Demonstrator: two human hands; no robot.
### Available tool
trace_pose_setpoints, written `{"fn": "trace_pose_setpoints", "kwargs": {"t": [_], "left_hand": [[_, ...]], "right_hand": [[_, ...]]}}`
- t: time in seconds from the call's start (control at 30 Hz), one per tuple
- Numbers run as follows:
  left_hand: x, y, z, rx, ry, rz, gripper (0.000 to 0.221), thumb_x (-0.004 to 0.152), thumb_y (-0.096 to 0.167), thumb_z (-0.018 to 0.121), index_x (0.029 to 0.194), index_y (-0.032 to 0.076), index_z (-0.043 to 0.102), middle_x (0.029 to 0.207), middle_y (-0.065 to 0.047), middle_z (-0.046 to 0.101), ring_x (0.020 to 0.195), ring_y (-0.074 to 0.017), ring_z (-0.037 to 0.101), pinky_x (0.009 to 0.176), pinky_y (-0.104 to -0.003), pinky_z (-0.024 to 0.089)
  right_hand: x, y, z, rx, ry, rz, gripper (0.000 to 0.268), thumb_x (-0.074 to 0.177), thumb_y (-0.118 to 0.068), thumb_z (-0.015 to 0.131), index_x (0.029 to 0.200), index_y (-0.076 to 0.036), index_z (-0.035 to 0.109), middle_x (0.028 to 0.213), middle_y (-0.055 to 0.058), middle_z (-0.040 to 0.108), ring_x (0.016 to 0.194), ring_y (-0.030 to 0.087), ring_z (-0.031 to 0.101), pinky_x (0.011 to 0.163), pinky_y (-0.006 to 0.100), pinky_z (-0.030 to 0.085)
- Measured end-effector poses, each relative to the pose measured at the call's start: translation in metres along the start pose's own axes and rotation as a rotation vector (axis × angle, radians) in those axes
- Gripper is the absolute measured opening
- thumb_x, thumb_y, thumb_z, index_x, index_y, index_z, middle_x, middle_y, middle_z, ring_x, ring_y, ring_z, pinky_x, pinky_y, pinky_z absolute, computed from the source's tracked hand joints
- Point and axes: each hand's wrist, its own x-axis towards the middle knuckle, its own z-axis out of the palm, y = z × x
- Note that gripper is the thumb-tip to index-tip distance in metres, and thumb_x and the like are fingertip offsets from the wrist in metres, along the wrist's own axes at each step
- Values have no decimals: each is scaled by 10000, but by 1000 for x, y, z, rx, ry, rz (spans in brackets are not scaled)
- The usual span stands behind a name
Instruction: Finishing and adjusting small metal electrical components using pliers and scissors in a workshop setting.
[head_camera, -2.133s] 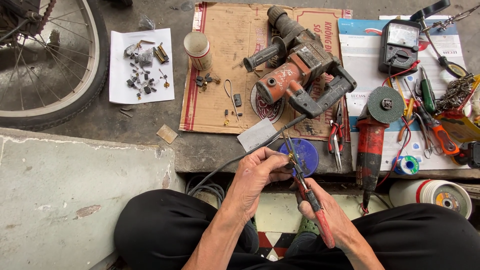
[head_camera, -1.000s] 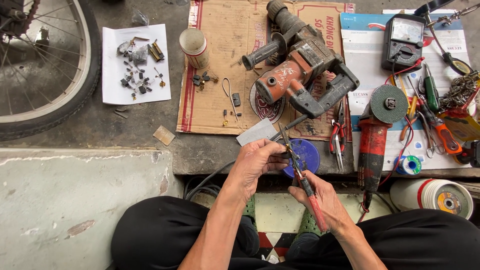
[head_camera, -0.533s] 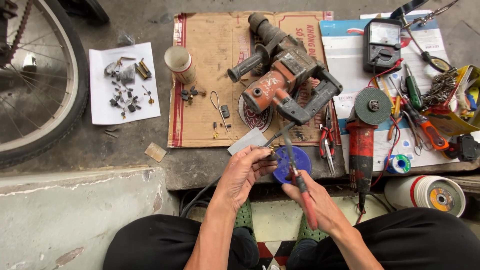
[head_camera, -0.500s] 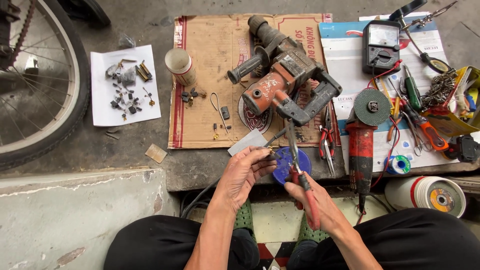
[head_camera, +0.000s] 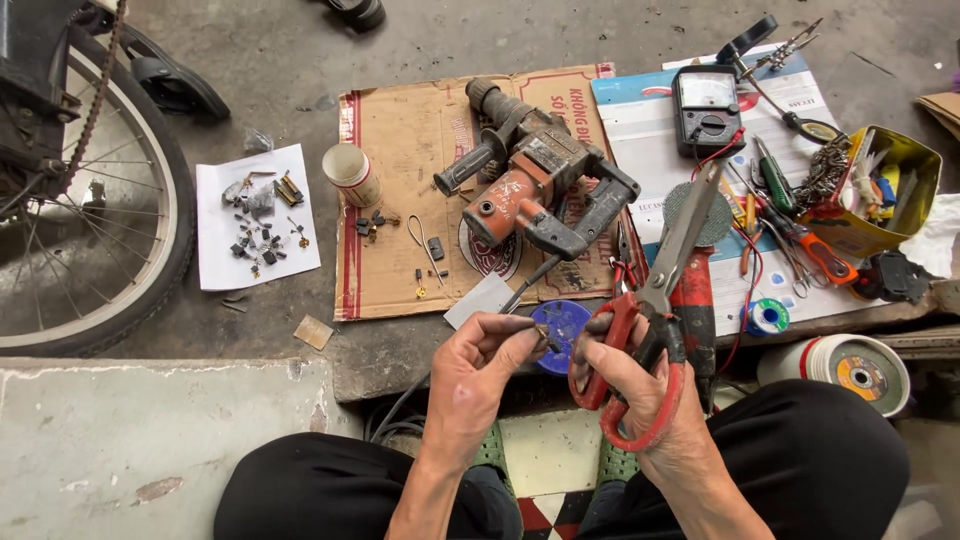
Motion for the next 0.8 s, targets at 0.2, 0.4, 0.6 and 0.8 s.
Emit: {"fn": "trace_pose_setpoints", "kwargs": {"t": [0.2,0.4,0.6,0.8], "left_hand": [[-40,15,14,350,-16,324,172,948,30,828,1118,48,812,1077,-64,884,859,-92,780,763,-212,639],[-53,21,11,649,-60,585,230,878,-32,844,1079,72,806,1182,-28,849,997,-143,821,911,-259,686],[-56,15,3,688,-88,629,251,874,-51,835,1088,78,806,1190,-25,847,1009,-148,823,937,-257,687],[-57,8,-3,684,-90,586,235,890,-29,827,1097,78,801,1209,-27,846,1031,-149,828,955,-258,688]], "right_hand": [[-26,-19,8,54,-22,86,440,912,-47,718,1338,54,682,1061,225,730,960,312,687,900,462,528],[-35,-6,5,47,-42,31,418,909,38,715,1324,72,691,1090,201,737,956,280,686,877,434,561],[-33,8,0,-5,-37,-2,417,882,16,769,1279,51,646,957,191,691,822,261,663,733,395,541],[-32,13,1,-54,-48,5,422,880,-5,777,1279,43,646,947,195,690,858,279,684,758,415,556]]}}
